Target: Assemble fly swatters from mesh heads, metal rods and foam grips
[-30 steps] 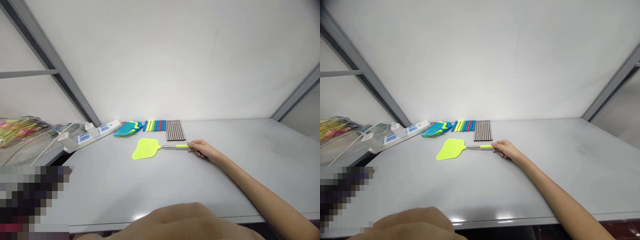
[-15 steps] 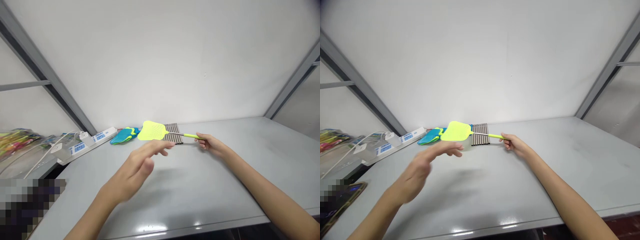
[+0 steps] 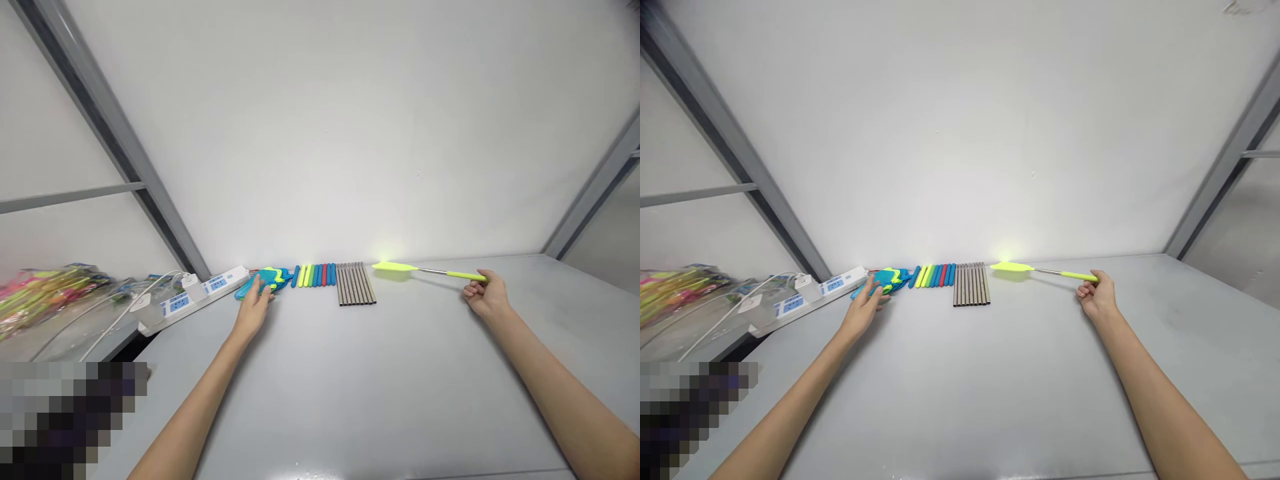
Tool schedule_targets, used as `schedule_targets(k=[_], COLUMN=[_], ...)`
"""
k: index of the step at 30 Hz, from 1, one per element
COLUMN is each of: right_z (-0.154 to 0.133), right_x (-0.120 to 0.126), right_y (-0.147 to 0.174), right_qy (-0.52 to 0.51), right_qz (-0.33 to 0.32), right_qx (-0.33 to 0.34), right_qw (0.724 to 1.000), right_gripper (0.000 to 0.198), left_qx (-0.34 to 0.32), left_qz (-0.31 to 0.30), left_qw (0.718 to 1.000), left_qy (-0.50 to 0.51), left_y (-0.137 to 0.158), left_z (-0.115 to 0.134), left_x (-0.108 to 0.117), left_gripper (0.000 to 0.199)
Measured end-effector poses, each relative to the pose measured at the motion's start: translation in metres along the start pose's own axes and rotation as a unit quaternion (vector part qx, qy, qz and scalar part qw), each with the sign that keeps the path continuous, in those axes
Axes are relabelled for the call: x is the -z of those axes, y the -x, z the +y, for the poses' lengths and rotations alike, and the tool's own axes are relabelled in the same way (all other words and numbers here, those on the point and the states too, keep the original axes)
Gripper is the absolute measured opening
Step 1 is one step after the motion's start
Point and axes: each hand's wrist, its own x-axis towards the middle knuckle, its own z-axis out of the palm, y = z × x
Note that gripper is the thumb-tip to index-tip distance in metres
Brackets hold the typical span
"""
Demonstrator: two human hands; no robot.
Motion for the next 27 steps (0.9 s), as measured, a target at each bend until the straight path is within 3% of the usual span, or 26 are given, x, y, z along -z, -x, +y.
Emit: schedule_targets(k=[3, 7, 10, 12, 17, 27], right_z=[-0.002, -0.002, -0.002, -0.002, 0.002, 0.005], right_x=[0.000, -0.002, -0.002, 0.000, 0.007, 0.002], right_y=[-0.002, -0.002, -0.003, -0.006, -0.015, -0.010], right_qy=[-0.022, -0.039, -0.043, -0.040, -0.022, 0.050], right_qz=[0.034, 0.070, 0.079, 0.080, 0.073, 0.055], right_qx=[-0.011, -0.028, -0.041, -0.048, -0.059, -0.055], right_qw=[0.999, 0.996, 0.995, 0.995, 0.995, 0.996], right_gripper=[0.023, 0.024, 0.026, 0.027, 0.027, 0.011], left_qx=[0.059, 0.139, 0.181, 0.210, 0.257, 0.262], left_qz=[0.011, 0.017, 0.017, 0.022, 0.024, -0.033], left_qw=[0.993, 0.953, 0.925, 0.906, 0.887, 0.900], left_qy=[0.105, 0.269, 0.333, 0.367, 0.383, 0.345], left_y=[-0.002, -0.001, -0.002, -0.004, -0.008, -0.010], left_z=[-0.002, 0.005, 0.006, 0.004, 0.002, 0.005], left_x=[-0.001, 0.001, 0.007, 0.012, 0.017, 0.018], left_gripper=[0.043, 0.024, 0.007, 0.007, 0.014, 0.018])
